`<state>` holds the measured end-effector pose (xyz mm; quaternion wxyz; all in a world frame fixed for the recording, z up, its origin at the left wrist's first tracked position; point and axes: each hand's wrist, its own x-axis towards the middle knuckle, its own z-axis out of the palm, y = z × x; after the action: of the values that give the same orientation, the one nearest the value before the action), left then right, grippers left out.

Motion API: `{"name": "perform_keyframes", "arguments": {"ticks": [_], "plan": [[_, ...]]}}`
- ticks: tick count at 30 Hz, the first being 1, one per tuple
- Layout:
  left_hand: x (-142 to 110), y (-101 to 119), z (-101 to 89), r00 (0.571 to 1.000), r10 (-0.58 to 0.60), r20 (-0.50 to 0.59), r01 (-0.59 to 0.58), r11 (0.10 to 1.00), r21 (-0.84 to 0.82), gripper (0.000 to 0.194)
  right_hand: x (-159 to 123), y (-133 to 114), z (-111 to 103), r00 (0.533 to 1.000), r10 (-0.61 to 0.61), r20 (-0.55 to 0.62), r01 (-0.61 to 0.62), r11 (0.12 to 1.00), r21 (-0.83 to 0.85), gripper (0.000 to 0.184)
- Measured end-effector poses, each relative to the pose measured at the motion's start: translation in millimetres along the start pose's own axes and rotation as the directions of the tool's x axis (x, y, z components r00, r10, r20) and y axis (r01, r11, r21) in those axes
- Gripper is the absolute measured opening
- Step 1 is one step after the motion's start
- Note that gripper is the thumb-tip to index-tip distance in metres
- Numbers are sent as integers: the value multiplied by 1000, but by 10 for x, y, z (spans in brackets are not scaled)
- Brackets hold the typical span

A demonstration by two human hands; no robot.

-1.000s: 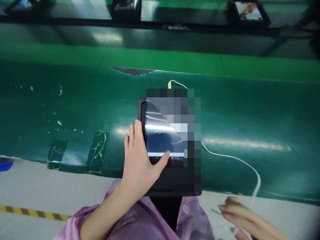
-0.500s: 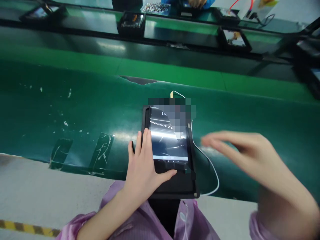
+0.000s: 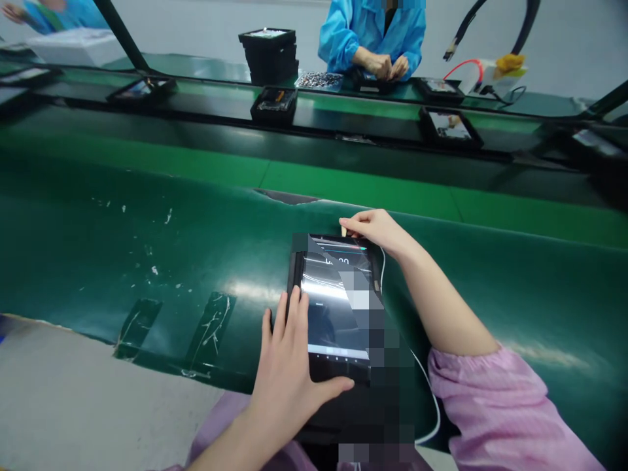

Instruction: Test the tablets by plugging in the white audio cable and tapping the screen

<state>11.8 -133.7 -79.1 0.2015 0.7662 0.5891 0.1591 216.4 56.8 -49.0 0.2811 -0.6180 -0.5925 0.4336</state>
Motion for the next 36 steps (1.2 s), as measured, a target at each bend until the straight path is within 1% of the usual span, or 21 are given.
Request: {"name": "perform_keyframes", "arguments": {"ticks": [3,7,9,15,19,23,27,32,36], "plan": [[2,-4,-2,1000,9,3,-9,1000,3,139,29,-39,-13,998,39,40,-40,999,11,41],[-2,-1,-5,1000,13,-12,-13,1000,21,136,77,-76,-6,997,65,51,-61,995,-83,40],[-8,0,-4,1000,11,-17,-11,1000,27,136,95,-76,-2,996,65,62,-59,994,-94,38],[-4,0,-15,1000,1,-7,-1,1000,21,135,102,-65,13,997,44,65,-43,999,-22,33],[7,6,-27,999,-39,34,39,999,-5,133,77,-71,45,999,22,48,-23,1000,11,32],[10,13,-28,995,-73,68,76,995,-56,130,31,-73,54,997,-15,82,11,999,51,34],[28,31,-38,996,-74,42,78,991,-107,125,11,-32,53,991,-57,119,45,994,100,43],[24,43,-57,997,-70,37,74,990,-120,117,46,28,71,989,-62,132,40,986,165,49],[-1,-18,15,999,-41,8,42,991,-126,119,55,2,80,988,-67,136,38,978,203,52]]}}
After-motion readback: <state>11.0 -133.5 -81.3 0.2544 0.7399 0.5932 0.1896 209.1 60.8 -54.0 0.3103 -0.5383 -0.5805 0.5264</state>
